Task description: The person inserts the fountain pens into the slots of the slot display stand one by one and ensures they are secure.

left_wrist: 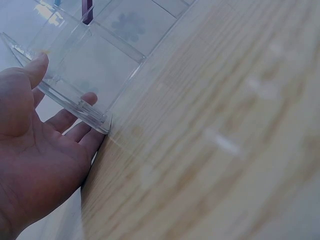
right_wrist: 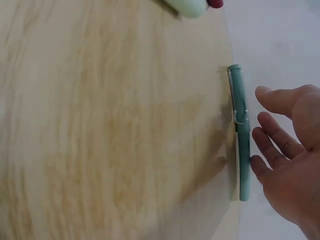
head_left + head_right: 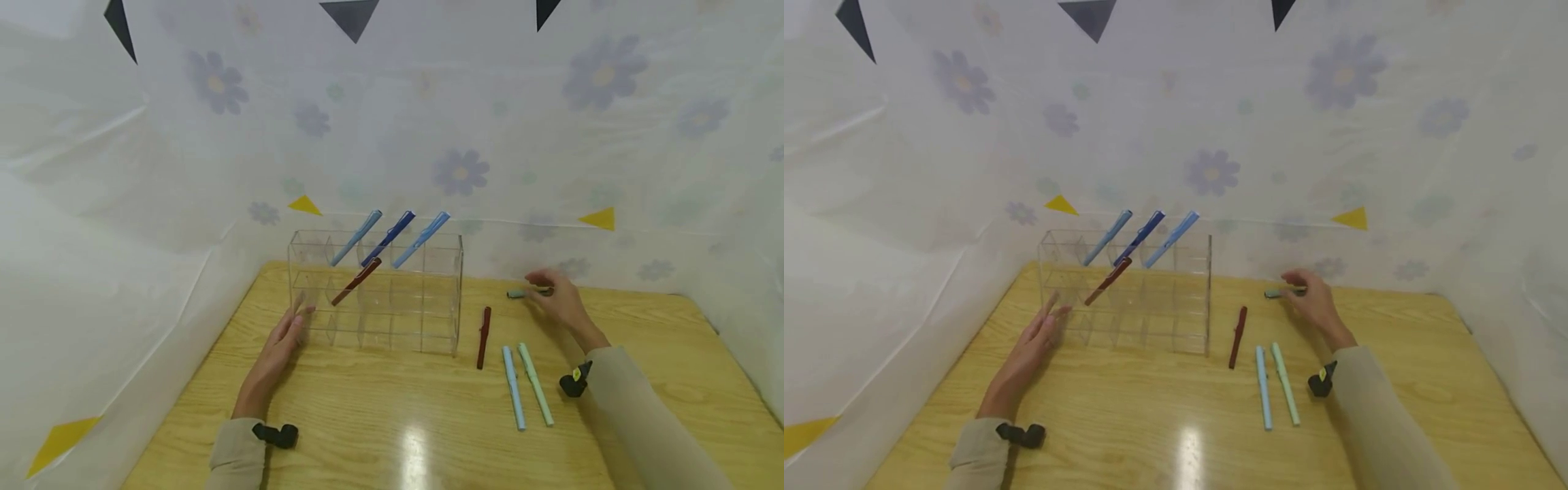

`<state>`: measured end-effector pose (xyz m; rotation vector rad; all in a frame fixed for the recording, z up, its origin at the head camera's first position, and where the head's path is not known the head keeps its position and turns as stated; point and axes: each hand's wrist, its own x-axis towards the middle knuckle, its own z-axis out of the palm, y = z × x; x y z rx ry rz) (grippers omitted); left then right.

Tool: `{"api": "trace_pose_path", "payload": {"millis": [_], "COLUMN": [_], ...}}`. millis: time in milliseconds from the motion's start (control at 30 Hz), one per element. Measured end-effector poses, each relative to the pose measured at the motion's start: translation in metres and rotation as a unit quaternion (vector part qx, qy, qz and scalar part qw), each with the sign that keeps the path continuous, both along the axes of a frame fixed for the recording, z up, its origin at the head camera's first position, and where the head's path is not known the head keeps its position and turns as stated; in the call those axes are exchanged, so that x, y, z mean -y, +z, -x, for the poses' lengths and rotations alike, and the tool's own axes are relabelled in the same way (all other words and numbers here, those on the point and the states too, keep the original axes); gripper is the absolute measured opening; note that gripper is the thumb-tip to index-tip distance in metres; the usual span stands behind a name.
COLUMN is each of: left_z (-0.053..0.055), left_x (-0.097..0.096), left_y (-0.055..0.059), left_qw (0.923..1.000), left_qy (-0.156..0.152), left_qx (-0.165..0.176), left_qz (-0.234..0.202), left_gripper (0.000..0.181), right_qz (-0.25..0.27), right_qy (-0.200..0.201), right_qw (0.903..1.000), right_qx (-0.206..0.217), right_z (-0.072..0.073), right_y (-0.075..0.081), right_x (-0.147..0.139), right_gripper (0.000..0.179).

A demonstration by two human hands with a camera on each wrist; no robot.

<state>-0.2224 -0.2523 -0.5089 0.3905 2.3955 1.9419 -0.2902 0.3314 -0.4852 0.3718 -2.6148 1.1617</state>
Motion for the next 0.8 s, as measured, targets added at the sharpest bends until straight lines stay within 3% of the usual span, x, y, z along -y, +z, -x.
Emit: {"api": "trace_pose_path", "payload": {"millis": [267,467,800], "left_z": [0.000,0.000,0.000], "left_x": [0.000,0.000,0.000], "left_y": [-0.001,0.000,0.001], "left_qw": [1.0000,1.0000,1.0000], "left_qy": [-0.005,-0.005,-0.006], "left_qx": [-0.004,-0.005,-0.001], "left_qz": [-0.003,-0.005,0.000], "left_gripper": [0.054,0.054,0.053], "right_qz": [-0.049,-0.074,-0.025], "right_qy": [-0.026,-0.022,-0.020], "right_qw": [0.9984,0.9968,0.9988], "right_qx": [0.015,0.019,0.036], "right_z": [0.004,0.005,-0.004], "right_y": [-0.013,-0.017,-0.007], "right_x": [-0.004,-0.007,-0.009], "right_gripper": [0.027,0.020,0.023]}}
